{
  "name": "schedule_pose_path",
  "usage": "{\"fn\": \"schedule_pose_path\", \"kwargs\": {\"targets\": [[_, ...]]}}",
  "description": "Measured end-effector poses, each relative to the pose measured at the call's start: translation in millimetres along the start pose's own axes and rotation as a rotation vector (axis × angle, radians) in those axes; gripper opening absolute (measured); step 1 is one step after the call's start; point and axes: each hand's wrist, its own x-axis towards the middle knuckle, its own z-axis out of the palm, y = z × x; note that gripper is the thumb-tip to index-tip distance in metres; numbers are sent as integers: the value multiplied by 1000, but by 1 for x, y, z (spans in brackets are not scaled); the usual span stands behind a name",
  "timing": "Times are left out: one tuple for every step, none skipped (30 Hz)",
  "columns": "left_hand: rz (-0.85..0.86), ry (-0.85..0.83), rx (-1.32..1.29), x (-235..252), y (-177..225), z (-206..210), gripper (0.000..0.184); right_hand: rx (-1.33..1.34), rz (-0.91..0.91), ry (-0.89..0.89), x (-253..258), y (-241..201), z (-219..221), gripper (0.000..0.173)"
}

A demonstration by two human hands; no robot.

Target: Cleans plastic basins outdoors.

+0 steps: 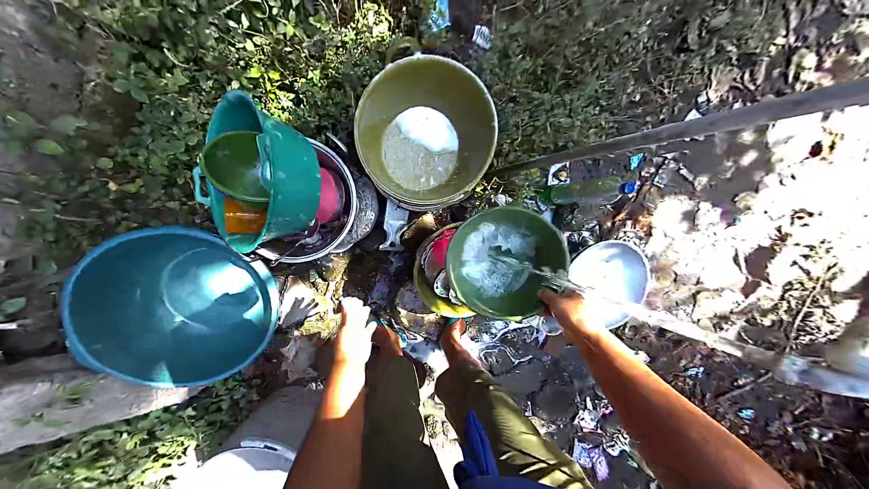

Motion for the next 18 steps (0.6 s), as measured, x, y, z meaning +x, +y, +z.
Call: {"fn": "schedule_pose_path", "kwargs": {"targets": [[-35,-123,97,-9,-5,36,57,-16,-20,-55,-7,-1,0,41],[-69,-222,190,-19,-7,70,63,-14,-22,-105,-15,-5,1,39],[-103,-263,232,-32,-7,100,67,17,-12,-139,-22,-10,-1,36],[-137,-278,211,-41,-11,123,66,66,6,-164,-28,-13,-5,36],[-166,-277,152,-47,-15,142,64,113,14,-166,-30,-13,-11,35],[-163,-255,82,-50,-19,157,62,150,14,-160,-29,-10,-18,36],[-146,-245,55,-52,-21,170,64,162,15,-157,-25,-5,-25,39],[-139,-230,71,-53,-23,182,67,156,20,-154,-20,1,-32,42],[-133,-221,124,-52,-25,195,71,156,28,-147,-16,7,-37,46],[-111,-190,204,-47,-30,206,72,169,19,-130,-11,14,-40,49],[-66,-160,298,-40,-33,218,72,174,-18,-94,-5,20,-42,53],[-19,-135,382,-33,-32,230,71,134,-95,-27,1,25,-43,59],[23,-99,456,-28,-25,244,69,35,-209,54,5,26,-44,71],[45,-75,503,-22,-15,257,68,-142,-362,154,11,26,-44,87],[52,-62,539,-16,-3,268,67,-331,-531,246,13,24,-44,96],[44,-56,575,-11,8,277,66,-476,-684,276,12,19,-43,100],[16,-49,627,-5,20,284,65,-584,-811,243,11,14,-37,98],[-19,-51,679,-1,33,289,66,-666,-900,149,12,9,-30,91]]}}
